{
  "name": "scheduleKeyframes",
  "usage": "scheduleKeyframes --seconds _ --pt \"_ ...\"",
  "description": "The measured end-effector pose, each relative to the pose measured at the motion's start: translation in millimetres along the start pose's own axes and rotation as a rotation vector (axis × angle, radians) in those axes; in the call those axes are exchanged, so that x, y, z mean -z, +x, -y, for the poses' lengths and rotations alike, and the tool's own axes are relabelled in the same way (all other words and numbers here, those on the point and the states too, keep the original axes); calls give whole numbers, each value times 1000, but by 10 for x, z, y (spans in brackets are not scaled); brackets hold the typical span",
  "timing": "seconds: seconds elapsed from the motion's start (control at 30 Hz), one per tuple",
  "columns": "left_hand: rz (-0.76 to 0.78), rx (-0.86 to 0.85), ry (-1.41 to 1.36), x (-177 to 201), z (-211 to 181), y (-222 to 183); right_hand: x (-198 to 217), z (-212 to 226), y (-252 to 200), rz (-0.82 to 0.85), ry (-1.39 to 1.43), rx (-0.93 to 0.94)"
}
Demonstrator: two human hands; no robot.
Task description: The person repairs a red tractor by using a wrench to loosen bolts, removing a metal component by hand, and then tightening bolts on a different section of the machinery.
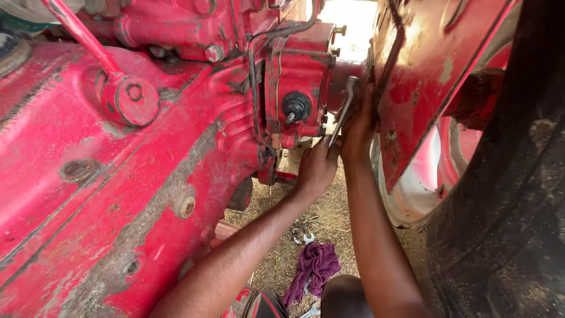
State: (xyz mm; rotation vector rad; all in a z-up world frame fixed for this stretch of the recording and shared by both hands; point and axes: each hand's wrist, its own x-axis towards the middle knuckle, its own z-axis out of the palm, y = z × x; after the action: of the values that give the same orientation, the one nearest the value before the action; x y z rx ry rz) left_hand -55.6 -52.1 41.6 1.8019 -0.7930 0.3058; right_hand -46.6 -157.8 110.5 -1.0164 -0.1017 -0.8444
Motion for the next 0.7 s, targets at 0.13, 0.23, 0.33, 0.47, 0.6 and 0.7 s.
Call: scheduleKeyframes --seconds 0.13,0.23,0.33,0.47,0.6,0.7 --pt "50 64 -145 137 -500 -184 171 -227 519 -5 -111 249" --pt "-46 -187 -255 243 -728 -252 109 -240 611 37 -35 215" --pt "-43 -276 -270 349 -937 -282 98 -279 643 76 36 169" --pt "-14 -284 -279 534 -1171 -213 -57 -354 627 126 144 99" --pt "-70 -253 -280 653 -1252 -27 -210 -381 662 179 239 28" --pt "-96 -235 -242 724 -1243 103 -183 -406 655 204 301 -24"
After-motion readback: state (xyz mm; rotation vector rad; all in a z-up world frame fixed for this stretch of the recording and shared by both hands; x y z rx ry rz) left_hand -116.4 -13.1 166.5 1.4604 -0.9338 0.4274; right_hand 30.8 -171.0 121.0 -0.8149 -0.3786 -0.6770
